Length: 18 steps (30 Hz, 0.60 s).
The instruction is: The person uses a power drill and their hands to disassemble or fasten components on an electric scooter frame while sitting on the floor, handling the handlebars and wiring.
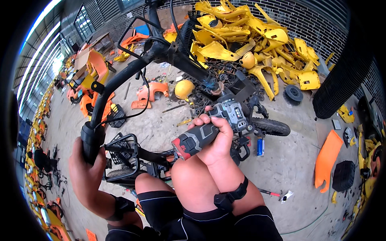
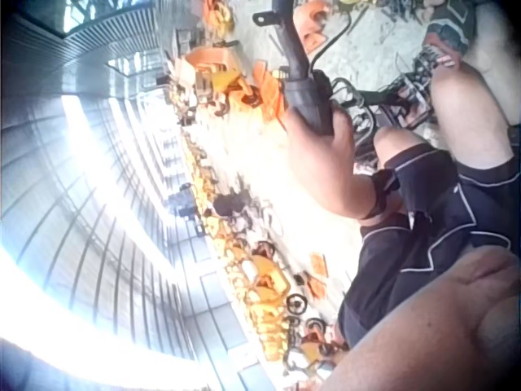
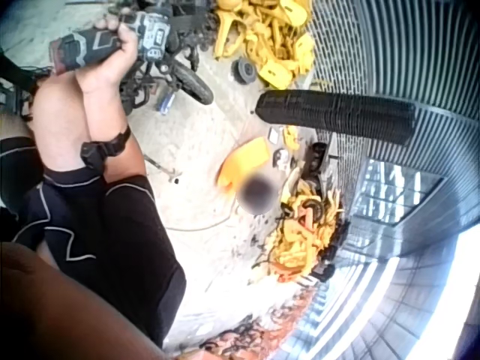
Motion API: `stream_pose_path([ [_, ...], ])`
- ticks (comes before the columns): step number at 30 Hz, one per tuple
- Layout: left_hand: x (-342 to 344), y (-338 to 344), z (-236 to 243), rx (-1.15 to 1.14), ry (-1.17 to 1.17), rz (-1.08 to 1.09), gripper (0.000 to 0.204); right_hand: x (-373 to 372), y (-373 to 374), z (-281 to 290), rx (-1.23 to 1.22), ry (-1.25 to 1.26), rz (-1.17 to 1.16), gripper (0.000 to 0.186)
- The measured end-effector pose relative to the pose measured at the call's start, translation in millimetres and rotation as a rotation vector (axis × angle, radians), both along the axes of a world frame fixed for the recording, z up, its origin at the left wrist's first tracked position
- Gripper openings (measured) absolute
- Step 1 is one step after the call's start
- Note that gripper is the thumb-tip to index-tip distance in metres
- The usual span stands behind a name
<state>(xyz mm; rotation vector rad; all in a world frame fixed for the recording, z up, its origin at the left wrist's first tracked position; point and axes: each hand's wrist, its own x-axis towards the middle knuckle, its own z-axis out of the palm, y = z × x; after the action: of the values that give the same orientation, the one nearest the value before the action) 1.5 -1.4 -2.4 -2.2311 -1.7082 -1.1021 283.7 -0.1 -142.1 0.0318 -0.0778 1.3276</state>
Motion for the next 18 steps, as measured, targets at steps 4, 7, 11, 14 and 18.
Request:
stream_pose_path([
  [4, 2, 0, 3, -0.026, -0.005, 0.015, 0.035, -1, -2, 2, 0.006, -0.001, 0.007, 0.025],
  [7, 2, 0, 4, -0.026, 0.010, 0.023, 0.041, -1, -1, 2, 0.018, -0.010, 0.003, 0.024],
  [11, 3, -2, 9, -0.092, -0.015, 0.030, 0.041, -3, -1, 5, 0.013, -0.014, 0.008, 0.024],
  [14, 5, 1, 7, -0.014, 0.028, 0.015, 0.040, 1, -2, 3, 0.047, 0.014, 0.022, 0.024],
  [18, 0, -3, 14, -0.074, 0.041, 0.059, 0.038, -4, 1, 1, 0.082, 0.027, 0.076, 0.024],
])
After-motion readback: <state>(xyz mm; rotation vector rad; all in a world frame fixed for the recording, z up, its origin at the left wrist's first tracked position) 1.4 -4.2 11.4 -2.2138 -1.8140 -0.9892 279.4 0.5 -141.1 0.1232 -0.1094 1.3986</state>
